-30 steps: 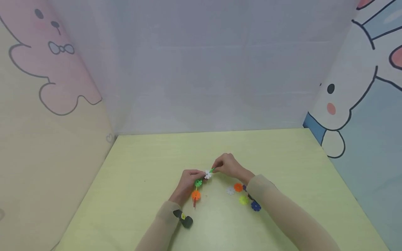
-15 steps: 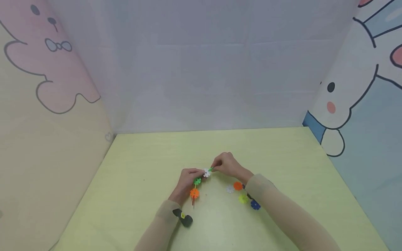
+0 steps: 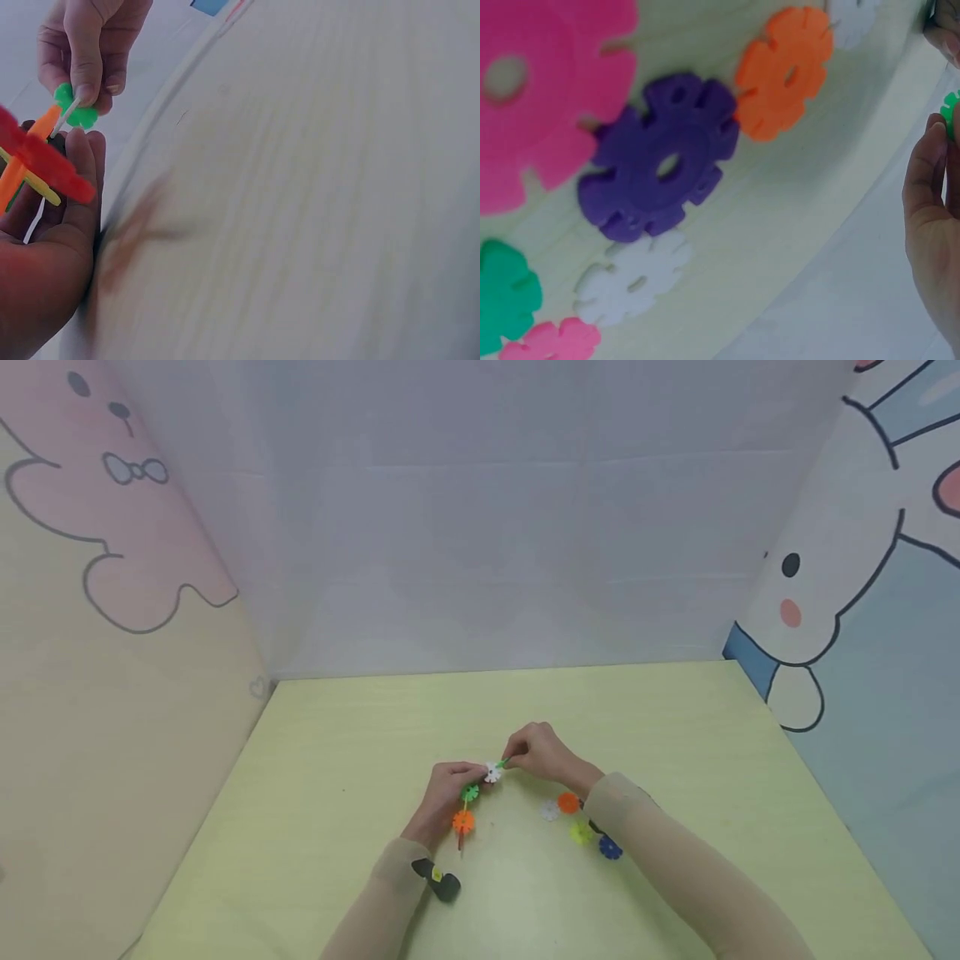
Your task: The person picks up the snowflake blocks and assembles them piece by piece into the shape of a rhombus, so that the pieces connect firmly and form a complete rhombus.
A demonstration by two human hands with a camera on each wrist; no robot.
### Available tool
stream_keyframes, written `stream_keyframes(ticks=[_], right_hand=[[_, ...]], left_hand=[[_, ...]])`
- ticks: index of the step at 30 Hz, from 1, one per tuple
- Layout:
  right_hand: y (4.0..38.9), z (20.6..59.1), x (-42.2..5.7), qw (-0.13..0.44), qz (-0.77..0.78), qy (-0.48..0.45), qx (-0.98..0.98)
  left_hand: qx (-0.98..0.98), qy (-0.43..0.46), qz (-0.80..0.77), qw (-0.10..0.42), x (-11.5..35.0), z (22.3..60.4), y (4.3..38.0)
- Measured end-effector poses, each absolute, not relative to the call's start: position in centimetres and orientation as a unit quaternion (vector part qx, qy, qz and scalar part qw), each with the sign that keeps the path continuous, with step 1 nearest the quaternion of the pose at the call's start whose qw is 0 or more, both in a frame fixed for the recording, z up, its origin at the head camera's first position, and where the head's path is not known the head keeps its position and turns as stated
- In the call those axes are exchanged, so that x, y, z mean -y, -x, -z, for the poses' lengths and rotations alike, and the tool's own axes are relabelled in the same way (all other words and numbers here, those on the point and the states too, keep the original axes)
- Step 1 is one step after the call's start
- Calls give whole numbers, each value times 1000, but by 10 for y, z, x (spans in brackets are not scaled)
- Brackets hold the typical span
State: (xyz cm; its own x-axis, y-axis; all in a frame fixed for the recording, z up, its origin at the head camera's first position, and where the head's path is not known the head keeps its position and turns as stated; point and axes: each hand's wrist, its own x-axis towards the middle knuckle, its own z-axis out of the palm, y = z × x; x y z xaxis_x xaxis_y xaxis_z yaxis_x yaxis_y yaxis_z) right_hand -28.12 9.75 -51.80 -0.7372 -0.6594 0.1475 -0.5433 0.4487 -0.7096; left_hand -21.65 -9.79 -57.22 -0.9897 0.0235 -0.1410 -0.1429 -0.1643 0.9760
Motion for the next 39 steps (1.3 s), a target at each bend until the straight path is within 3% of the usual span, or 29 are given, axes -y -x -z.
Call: stream_keyframes(ticks=[8, 39], right_hand=[[279, 515, -95, 56, 363, 397, -841], [278, 509, -102, 95, 353, 348, -863]], left_hand=[[-651, 52, -754, 62, 98, 571, 214], [-653, 5, -753, 81, 96, 571, 222]])
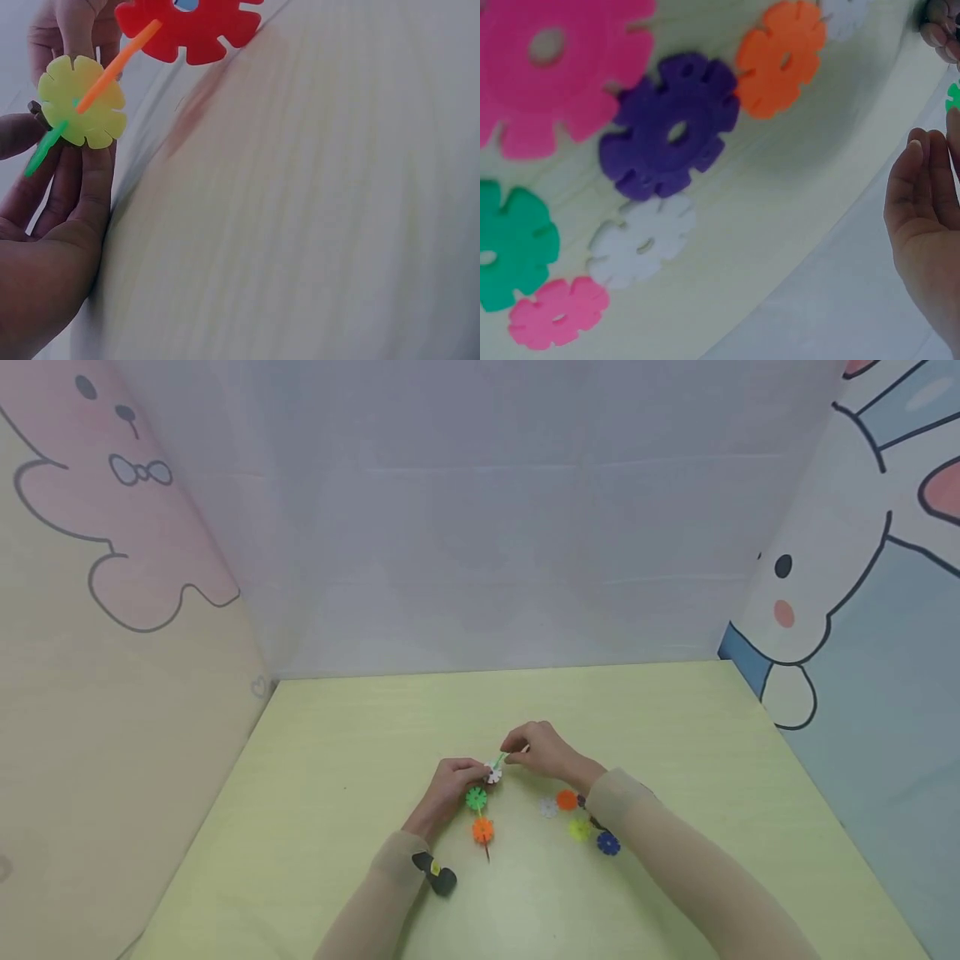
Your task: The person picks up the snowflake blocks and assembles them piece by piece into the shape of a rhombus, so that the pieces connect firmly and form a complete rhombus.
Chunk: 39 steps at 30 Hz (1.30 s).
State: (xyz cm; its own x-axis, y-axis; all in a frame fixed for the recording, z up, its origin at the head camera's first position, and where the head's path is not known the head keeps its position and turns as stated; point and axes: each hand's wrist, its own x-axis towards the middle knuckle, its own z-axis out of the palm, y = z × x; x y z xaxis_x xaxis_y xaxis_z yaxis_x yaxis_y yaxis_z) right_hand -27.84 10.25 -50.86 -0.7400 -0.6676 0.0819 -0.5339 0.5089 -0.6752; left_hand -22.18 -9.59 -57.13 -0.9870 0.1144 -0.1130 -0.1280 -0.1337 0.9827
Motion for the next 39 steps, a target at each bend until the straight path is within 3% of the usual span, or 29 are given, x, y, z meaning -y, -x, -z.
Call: stream_keyframes(ticks=[9, 21, 39], right_hand=[[277, 509, -141, 113, 301, 319, -892], [276, 510, -198, 157, 284, 259, -910], [263, 516, -255, 177, 272, 223, -919]], left_hand=[[-649, -2, -755, 92, 98, 542, 208], [-638, 7, -765, 92, 99, 570, 220], [-642, 8, -760, 96, 99, 574, 222]])
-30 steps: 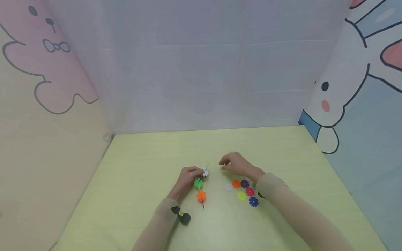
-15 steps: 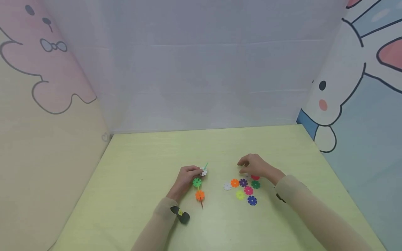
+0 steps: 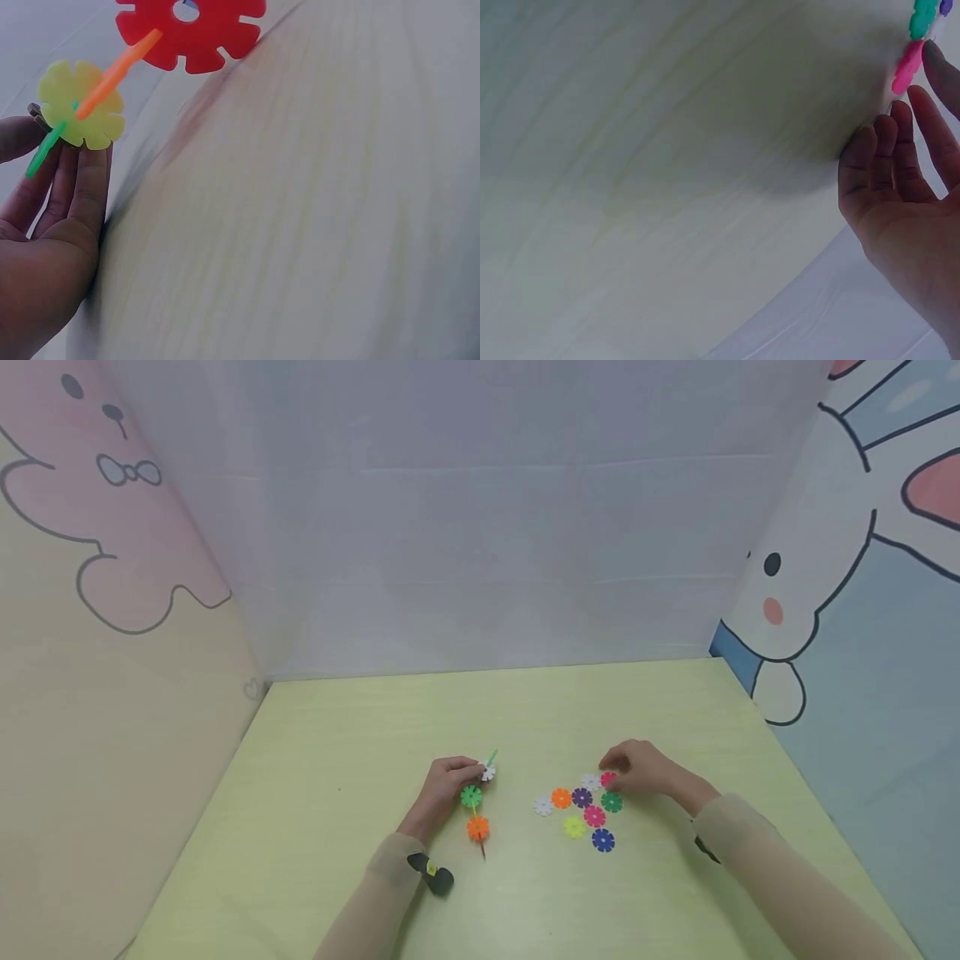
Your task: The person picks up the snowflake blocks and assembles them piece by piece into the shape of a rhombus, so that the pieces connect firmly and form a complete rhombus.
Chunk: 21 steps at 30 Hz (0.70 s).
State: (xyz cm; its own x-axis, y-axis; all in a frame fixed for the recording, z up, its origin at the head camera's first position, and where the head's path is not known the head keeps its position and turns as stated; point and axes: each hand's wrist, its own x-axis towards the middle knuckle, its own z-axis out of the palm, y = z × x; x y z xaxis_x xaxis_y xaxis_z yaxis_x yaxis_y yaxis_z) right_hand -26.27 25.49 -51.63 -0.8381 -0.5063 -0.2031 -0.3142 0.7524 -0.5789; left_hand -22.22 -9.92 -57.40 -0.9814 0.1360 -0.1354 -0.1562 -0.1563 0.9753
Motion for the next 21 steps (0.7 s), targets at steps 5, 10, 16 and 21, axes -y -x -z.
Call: stream_keyframes(ticks=[5, 10, 16, 21], right_hand=[[259, 517, -262, 162, 273, 231, -920], [260, 518, -264, 159, 265, 226, -924], [264, 519, -264, 156, 270, 221, -924], [271, 520, -260, 145, 287, 214, -922]], left_hand=[[-639, 9, -763, 93, 98, 574, 222], [-641, 14, -762, 88, 97, 573, 221], [-640, 17, -763, 89, 98, 574, 220], [-639, 13, -763, 93, 99, 573, 221]])
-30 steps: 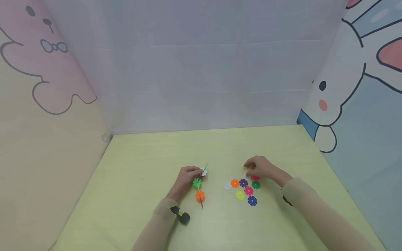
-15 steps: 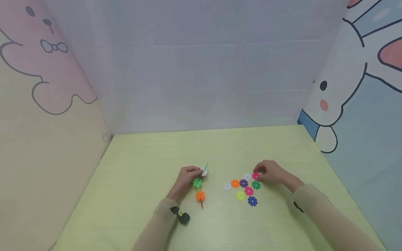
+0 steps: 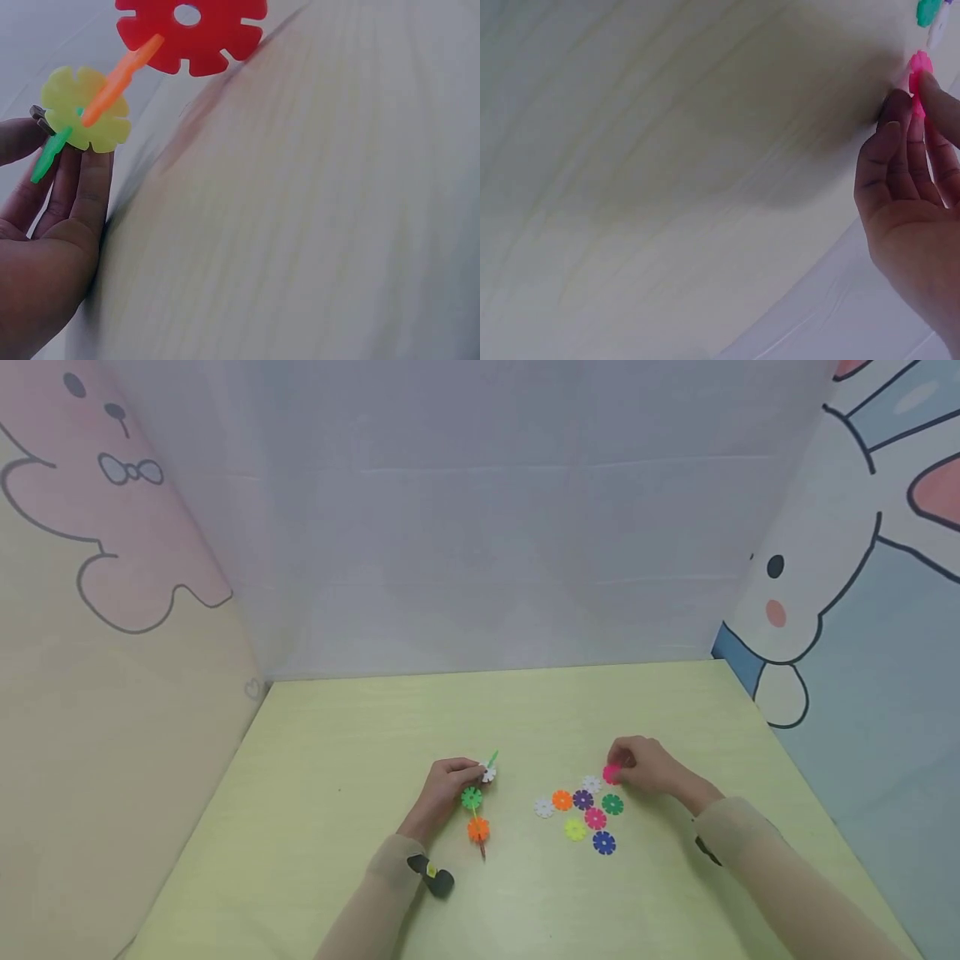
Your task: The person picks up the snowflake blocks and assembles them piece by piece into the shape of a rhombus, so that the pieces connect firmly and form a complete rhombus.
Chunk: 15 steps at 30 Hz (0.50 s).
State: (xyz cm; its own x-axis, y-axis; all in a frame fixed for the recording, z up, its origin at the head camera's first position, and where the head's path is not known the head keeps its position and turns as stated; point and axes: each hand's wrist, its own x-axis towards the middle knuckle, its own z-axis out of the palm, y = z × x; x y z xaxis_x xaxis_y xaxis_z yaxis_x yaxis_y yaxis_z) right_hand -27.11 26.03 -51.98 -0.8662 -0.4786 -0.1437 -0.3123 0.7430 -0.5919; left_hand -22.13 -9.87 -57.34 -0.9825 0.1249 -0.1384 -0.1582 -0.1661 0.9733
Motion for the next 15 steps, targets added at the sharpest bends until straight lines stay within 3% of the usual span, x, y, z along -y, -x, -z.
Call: stream_keyframes(ticks=[8, 15], right_hand=[[283, 520, -236, 111, 380, 187, -899], [286, 519, -200, 122, 442, 183, -870]], left_hand=[[-642, 21, -762, 88, 98, 572, 220], [-638, 19, -766, 83, 97, 571, 218]])
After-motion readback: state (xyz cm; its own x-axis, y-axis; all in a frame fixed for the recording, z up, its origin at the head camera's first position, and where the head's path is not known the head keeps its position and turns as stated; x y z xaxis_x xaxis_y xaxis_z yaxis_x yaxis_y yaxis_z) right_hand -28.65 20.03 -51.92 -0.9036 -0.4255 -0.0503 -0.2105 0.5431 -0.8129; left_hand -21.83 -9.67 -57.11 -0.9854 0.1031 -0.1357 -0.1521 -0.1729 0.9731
